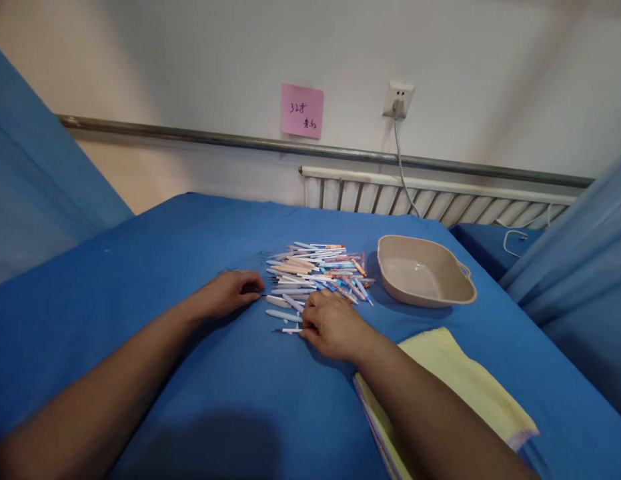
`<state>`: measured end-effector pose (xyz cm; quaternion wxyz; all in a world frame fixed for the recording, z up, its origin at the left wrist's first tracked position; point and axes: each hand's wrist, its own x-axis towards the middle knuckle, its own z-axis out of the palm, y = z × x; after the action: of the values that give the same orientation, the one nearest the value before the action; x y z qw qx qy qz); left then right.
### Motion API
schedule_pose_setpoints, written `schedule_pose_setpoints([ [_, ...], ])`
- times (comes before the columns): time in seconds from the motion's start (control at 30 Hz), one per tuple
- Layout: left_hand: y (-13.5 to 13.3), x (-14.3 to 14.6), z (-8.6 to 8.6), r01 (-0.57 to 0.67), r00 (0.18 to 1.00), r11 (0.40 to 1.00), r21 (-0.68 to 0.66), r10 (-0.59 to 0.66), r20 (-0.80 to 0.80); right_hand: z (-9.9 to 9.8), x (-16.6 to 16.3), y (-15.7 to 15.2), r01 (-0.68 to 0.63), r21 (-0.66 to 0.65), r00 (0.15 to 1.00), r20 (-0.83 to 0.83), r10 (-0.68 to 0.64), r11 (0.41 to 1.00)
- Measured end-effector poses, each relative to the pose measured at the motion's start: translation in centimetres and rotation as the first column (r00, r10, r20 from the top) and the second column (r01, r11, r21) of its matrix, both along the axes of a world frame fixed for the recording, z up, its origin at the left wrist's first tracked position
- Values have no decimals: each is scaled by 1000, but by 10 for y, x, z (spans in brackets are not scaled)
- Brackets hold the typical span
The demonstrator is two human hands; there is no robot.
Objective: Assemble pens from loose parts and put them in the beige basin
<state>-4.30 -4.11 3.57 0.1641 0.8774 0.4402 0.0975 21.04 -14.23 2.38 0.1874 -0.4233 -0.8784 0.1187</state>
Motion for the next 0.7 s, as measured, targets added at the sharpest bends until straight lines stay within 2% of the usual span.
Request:
schedule_pose_setpoints([
  [0.2, -1, 5, -5, 87, 993, 994, 70, -81, -88, -8, 1, 8, 48, -56, 989, -134, -56, 997],
  [0.43, -3, 6, -3, 16, 996, 998, 63, -10, -87, -19, 6, 21, 156, -93, 935, -308, -178, 983],
  [0.57, -5, 8, -1, 71, 997, 997, 4, -71, -24, -24, 8, 24, 175, -122, 917, -342, -207, 977],
  [0.7, -7, 13, -3, 68, 995, 997, 26, -66, -72, -24, 8, 25, 166, -120, 917, -346, -198, 979],
])
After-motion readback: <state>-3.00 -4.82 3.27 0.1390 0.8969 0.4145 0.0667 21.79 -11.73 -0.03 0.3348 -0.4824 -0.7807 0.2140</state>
